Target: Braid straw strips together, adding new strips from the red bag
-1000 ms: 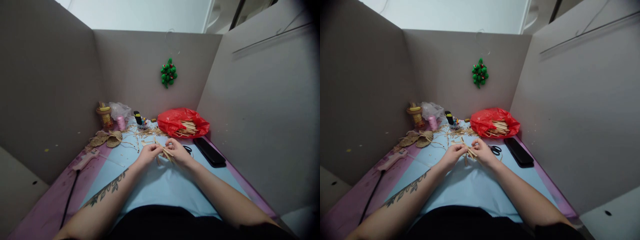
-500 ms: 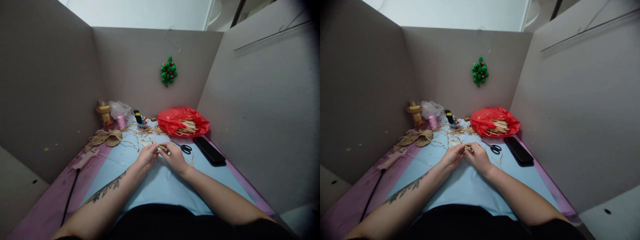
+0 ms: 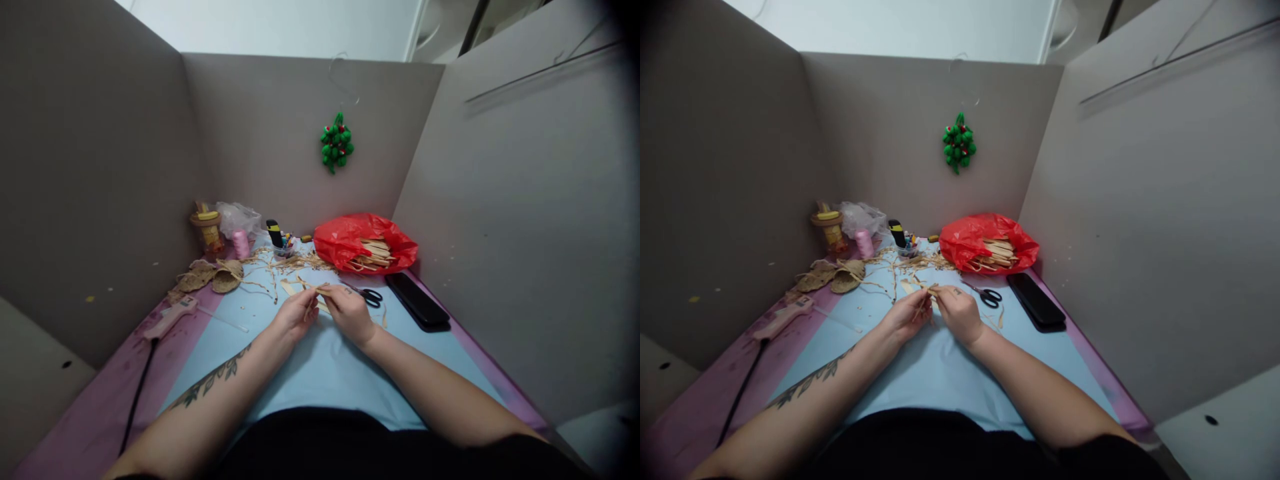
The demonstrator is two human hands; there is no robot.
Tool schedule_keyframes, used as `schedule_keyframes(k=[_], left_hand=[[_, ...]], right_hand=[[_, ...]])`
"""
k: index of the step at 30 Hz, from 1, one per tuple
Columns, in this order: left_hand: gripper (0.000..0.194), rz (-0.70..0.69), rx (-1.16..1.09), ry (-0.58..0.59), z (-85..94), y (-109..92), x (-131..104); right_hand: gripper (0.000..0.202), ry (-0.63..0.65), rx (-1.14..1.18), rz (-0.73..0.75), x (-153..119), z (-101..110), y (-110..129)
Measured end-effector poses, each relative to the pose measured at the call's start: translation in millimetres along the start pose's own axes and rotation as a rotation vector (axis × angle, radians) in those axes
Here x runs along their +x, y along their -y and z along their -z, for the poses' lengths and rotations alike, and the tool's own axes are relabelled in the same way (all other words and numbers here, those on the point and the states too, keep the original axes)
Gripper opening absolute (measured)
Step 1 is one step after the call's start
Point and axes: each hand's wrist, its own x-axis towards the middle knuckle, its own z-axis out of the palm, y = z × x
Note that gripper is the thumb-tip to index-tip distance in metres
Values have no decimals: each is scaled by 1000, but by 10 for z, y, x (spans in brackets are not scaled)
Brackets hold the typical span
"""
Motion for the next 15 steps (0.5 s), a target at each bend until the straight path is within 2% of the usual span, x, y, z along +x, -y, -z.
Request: schedule_keyframes(k=[11,13,15], left_hand=[[12,59,-1,-14,4,-14,6],[17,39,17,-17,3,-18,-1],[23,-37,79,-8,18,-26,2]], right_hand=[[30,65,-123,37,1,5,-33],[28,57,-102,21,9,8,-71],[25,9,-54,-34,26,28,-120]])
